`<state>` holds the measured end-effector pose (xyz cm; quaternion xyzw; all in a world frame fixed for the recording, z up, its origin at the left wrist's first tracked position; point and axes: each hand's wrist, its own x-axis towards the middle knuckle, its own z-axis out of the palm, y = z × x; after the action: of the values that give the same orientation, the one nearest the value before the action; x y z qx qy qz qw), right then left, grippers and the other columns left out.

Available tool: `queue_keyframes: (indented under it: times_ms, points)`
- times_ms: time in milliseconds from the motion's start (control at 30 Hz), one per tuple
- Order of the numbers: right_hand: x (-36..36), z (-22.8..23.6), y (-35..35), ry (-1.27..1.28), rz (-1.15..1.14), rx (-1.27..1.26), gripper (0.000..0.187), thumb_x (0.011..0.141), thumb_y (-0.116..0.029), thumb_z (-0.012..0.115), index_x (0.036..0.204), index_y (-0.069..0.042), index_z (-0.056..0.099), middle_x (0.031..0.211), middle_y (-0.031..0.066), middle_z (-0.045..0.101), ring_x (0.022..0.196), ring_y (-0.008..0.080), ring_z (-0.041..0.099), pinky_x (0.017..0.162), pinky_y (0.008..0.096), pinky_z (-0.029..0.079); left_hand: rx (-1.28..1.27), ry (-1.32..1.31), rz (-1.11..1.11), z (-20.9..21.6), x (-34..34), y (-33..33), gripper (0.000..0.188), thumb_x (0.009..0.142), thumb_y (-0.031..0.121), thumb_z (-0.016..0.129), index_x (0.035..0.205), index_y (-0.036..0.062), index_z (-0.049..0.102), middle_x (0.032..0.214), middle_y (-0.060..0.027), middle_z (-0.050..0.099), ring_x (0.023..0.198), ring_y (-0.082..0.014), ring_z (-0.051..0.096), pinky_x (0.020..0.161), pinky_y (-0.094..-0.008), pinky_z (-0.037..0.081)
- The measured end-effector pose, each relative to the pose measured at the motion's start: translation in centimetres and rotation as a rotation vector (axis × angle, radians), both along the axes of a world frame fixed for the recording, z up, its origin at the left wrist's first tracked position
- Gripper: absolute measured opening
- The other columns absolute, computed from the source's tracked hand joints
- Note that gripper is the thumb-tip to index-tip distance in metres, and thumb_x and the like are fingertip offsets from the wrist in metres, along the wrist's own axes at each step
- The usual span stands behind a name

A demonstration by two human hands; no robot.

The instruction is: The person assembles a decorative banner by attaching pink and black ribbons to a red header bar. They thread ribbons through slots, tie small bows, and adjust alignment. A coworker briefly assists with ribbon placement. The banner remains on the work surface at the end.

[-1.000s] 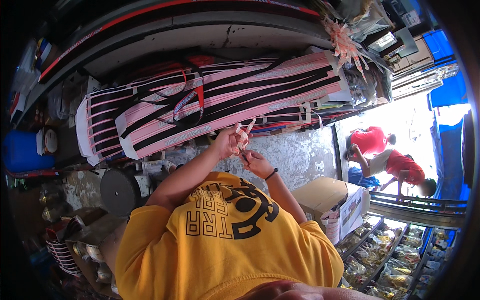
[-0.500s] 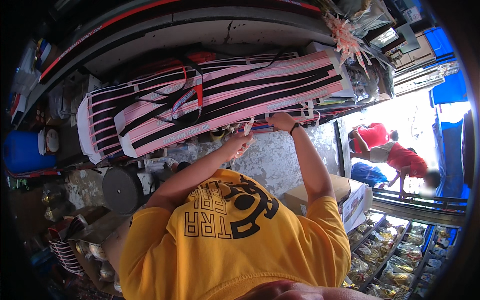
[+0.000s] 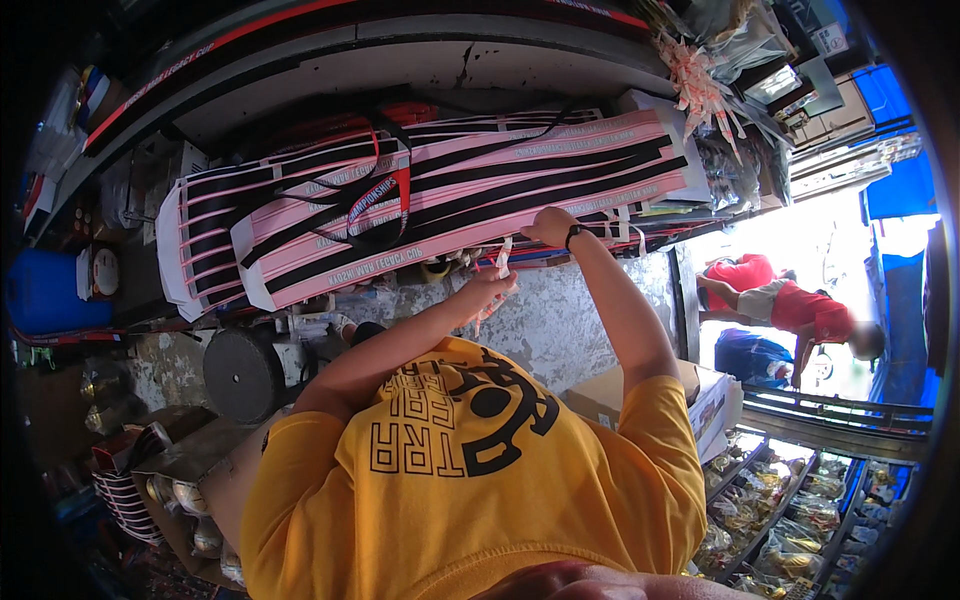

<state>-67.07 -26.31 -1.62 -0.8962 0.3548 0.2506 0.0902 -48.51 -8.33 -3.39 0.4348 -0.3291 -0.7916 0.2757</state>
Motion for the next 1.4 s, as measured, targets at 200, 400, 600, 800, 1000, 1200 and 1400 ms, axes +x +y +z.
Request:
queue_keyframes:
  times_ms: [200, 400, 600, 800, 1000, 1200, 1400]
  points:
    - [1.0, 0.5, 0.1, -0.037, -0.124, 0.033, 0.052, 0.091, -0.051, 0.049, 0.07, -0.01, 0.073, 0.079, 0.0181, 0.069, 0.081, 0.0358, 0.065, 0.078, 0.0479, 0.05, -0.057, -0.053, -0.014, 0.8, -0.1, 0.2, 0.056, 0.092, 0.059, 0.056, 0.116, 0.0091, 0.055, 0.096, -0.0046, 0.047, 0.083, -0.015, 0.042, 0.066, -0.0329, 0.04]
    - [1.5, 0.7, 0.2, -0.05, -0.189, 0.029, 0.055, 0.09, -0.052, 0.05, 0.074, -0.005, 0.073, 0.078, 0.0197, 0.068, 0.078, 0.0376, 0.064, 0.077, 0.048, 0.05, -0.075, -0.066, -0.045, 1.4, 0.2, 0.1, 0.055, 0.092, 0.06, 0.054, 0.116, 0.0101, 0.054, 0.097, -0.0042, 0.044, 0.086, -0.0159, 0.04, 0.068, -0.0347, 0.04]
    - [1.6, 0.9, 0.0, -0.089, -0.238, 0.047, 0.054, 0.085, -0.054, 0.056, 0.073, -0.004, 0.074, 0.076, 0.0201, 0.068, 0.076, 0.0374, 0.065, 0.074, 0.0476, 0.05, -0.065, -0.068, -0.066, 1.6, 0.3, 0.1, 0.059, 0.092, 0.062, 0.053, 0.12, 0.0097, 0.052, 0.097, -0.0045, 0.042, 0.089, -0.0173, 0.039, 0.072, -0.0374, 0.04]
    - [2.2, 2.3, 0.0, -0.113, -0.286, 0.105, 0.045, 0.081, -0.051, 0.062, 0.071, -0.01, 0.075, 0.073, 0.0192, 0.067, 0.073, 0.0364, 0.065, 0.072, 0.0465, 0.051, -0.037, -0.054, -0.078, 2.0, 0.6, 0.2, 0.064, 0.091, 0.062, 0.054, 0.126, 0.0083, 0.049, 0.101, -0.0056, 0.044, 0.092, -0.0191, 0.041, 0.078, -0.0419, 0.042]
    - [2.2, 3.0, 0.3, -0.154, -0.324, 0.126, 0.042, 0.079, -0.049, 0.064, 0.07, -0.01, 0.075, 0.073, 0.0182, 0.068, 0.074, 0.0354, 0.065, 0.072, 0.0458, 0.051, -0.045, -0.139, -0.017, 1.8, 0.8, 0.9, 0.052, 0.095, 0.053, 0.055, 0.124, 0.0105, 0.052, 0.107, -0.0093, 0.054, 0.1, -0.0216, 0.05, 0.086, -0.0416, 0.042]
    - [1.4, 2.8, 1.4, -0.093, -0.284, 0.007, 0.047, 0.082, -0.052, 0.06, 0.073, -0.008, 0.075, 0.076, 0.0181, 0.068, 0.077, 0.0353, 0.066, 0.076, 0.0459, 0.051, -0.133, -0.114, -0.076, 0.0, 2.7, 0.8, 0.05, 0.094, 0.048, 0.058, 0.126, 0.01, 0.053, 0.106, -0.0056, 0.055, 0.098, -0.0169, 0.048, 0.084, -0.0361, 0.04]
    - [-5.4, 6.2, 4.4, -0.228, -0.519, 0.232, 0.055, 0.085, -0.055, 0.059, 0.083, -0.002, 0.073, 0.079, 0.0184, 0.069, 0.074, 0.0329, 0.066, 0.072, 0.0428, 0.052, -0.137, -0.051, -0.114, 0.7, 1.2, 1.1, 0.042, 0.094, 0.041, 0.062, 0.119, 0.0082, 0.053, 0.075, 0.0022, 0.055, 0.05, -0.0076, 0.041, 0.045, -0.0241, 0.034]
